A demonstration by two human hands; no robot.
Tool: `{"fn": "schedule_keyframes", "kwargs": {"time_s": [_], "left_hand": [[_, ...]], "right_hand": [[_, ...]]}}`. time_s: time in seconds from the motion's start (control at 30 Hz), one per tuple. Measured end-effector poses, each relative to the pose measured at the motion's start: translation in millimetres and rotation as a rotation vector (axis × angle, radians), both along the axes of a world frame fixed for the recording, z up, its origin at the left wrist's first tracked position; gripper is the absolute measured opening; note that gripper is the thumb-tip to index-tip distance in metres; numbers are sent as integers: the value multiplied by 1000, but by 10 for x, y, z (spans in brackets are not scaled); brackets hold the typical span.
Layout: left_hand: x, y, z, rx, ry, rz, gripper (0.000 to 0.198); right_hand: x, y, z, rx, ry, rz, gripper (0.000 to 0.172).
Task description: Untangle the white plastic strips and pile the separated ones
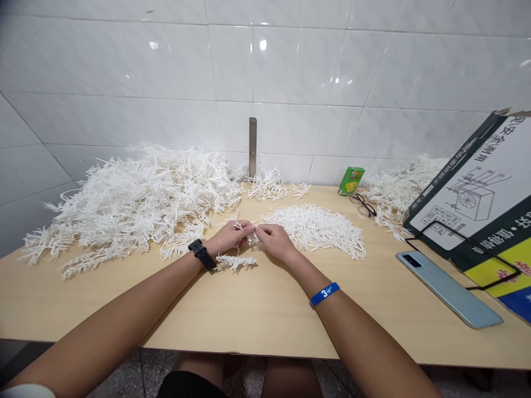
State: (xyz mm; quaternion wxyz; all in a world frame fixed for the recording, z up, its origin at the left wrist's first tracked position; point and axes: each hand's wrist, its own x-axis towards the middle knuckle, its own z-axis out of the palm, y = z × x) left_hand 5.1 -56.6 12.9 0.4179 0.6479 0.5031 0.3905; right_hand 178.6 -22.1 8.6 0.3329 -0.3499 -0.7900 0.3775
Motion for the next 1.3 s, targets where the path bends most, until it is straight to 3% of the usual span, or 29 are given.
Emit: {"fn": "schedule_keyframes", "kwargs": {"time_s": [0.2,0.57,0.67,0.8,0.9,1.3], "left_hand": [[17,-1,-9,-27,-15,13,40],[49,-15,-24,166,34,132,26],[64,-26,-10,143,78,140,24],[67,-28,18,114,47,178,28],[49,-13,27,112,29,132,30],[25,-4,-13,173,226,61,35]], "right_hand": [[12,7,-17,97,-24,-101,32],[-2,-15,2,126,29,-177,26],[-4,-18,2,101,19,-187,26],[-1,12,-36,-18,87,-125,35],[2,51,-70,-68,122,-68,37],[29,44,-38,42,-28,-32,24]]}}
